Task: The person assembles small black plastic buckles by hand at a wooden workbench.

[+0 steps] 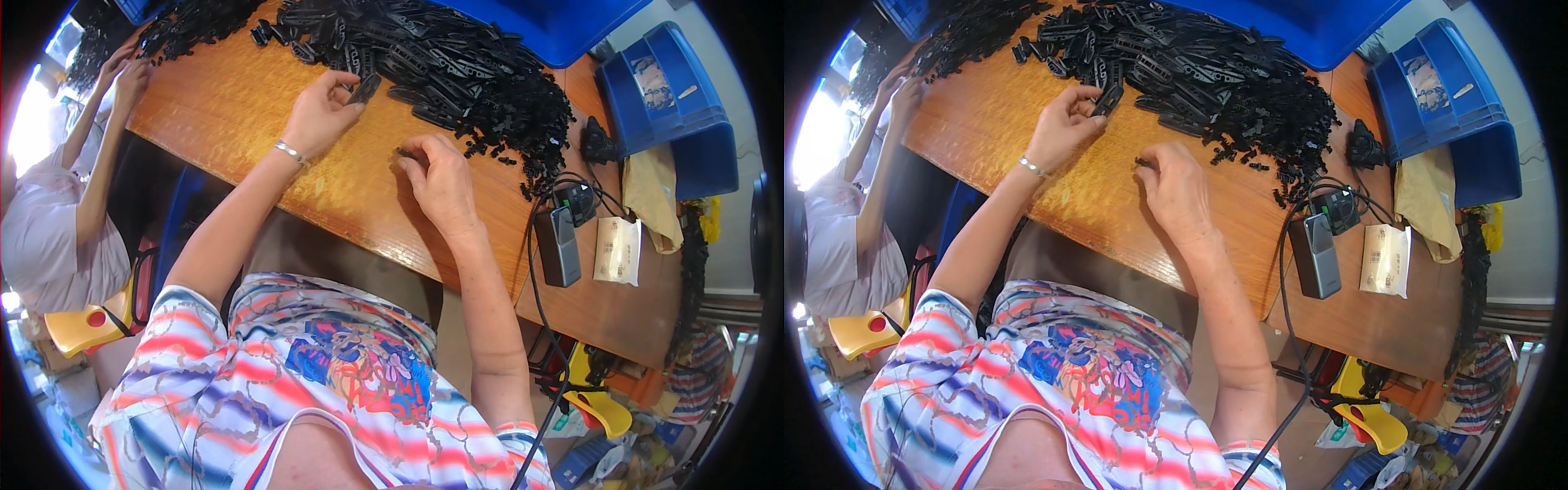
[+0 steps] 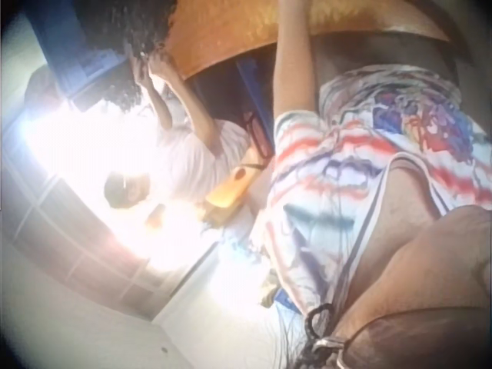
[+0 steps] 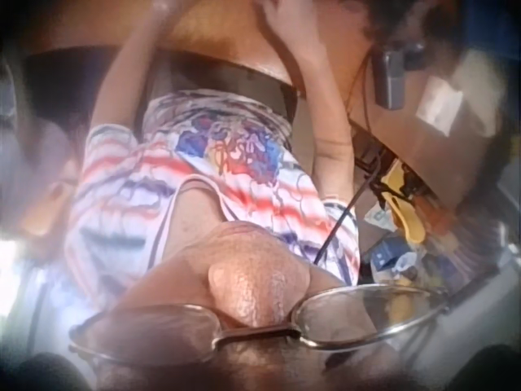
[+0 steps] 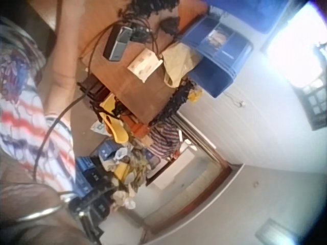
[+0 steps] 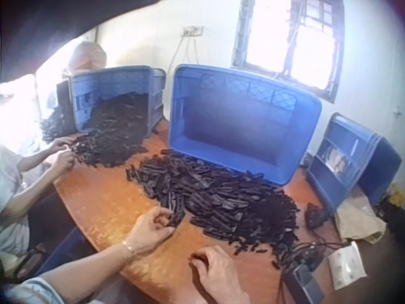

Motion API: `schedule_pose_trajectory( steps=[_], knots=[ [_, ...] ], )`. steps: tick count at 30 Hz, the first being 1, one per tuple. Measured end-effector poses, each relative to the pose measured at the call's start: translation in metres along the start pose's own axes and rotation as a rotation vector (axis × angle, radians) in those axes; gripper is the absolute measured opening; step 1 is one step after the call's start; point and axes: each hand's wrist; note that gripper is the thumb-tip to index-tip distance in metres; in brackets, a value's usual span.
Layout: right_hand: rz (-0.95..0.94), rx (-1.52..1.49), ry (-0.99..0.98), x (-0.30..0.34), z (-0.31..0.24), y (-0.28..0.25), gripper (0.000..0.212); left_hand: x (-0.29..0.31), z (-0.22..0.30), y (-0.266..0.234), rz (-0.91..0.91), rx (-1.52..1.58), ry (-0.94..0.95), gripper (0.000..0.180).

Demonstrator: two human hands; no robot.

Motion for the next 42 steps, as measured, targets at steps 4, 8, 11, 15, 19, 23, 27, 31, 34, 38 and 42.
schedule_pose_trajectory(
  steps=[4,8,11,15,19,23,27,31,34,38,42],
  knots=[
    [-0.031,-0.19,0.035,-0.006,-0.024,0.002,0.021,0.026,-0.007,-0.012,-0.238,0.935,-0.131,0.042],
    [0.043,-0.265,0.021,-0.012,-0.046,0.001,0.022,0.042,0.004,-0.022,-0.322,1.097,-0.18,0.047],
    [0.123,-0.184,-0.053,-0.013,-0.055,0.003,0.024,0.047,0.002,-0.026,-0.361,1.078,-0.207,0.046],
    [0.147,-0.11,-0.148,-0.015,-0.06,0.003,0.025,0.053,0.007,-0.029,-0.382,1.088,-0.202,0.045],
    [0.172,-0.128,-0.218,-0.014,-0.058,0.008,0.024,0.059,0.013,-0.029,-0.34,0.873,-0.01,0.04],
    [0.171,-0.172,-0.241,-0.014,-0.057,0.009,0.022,0.059,0.016,-0.027,-0.296,0.748,0.08,0.036],
    [0.165,-0.148,-0.287,-0.014,-0.052,0.009,0.021,0.059,0.02,-0.026,-0.307,0.735,0.089,0.036],
    [0.189,-0.2,-0.271,-0.012,-0.051,0.007,0.019,0.06,0.023,-0.027,-0.336,0.776,0.058,0.035],
    [0.227,-0.226,-0.273,-0.014,-0.05,0.005,0.017,0.058,0.014,-0.028,-0.424,1.026,-0.042,0.037],
    [0.242,-0.331,-0.218,-0.012,-0.062,0.004,0.014,0.062,-0.001,-0.011,-0.518,1.384,-0.096,0.047],
    [0.206,-0.322,-0.244,-0.011,-0.061,0.009,0.013,0.069,-0.002,-0.003,-0.575,1.439,-0.112,0.053]
  ],
)
Point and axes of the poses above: each hand's wrist, its own x-axis away from the middle knuckle, its own y-axis out of the palm, z = x × y, and after that the axes turned 5 degrees about -z, right-handed
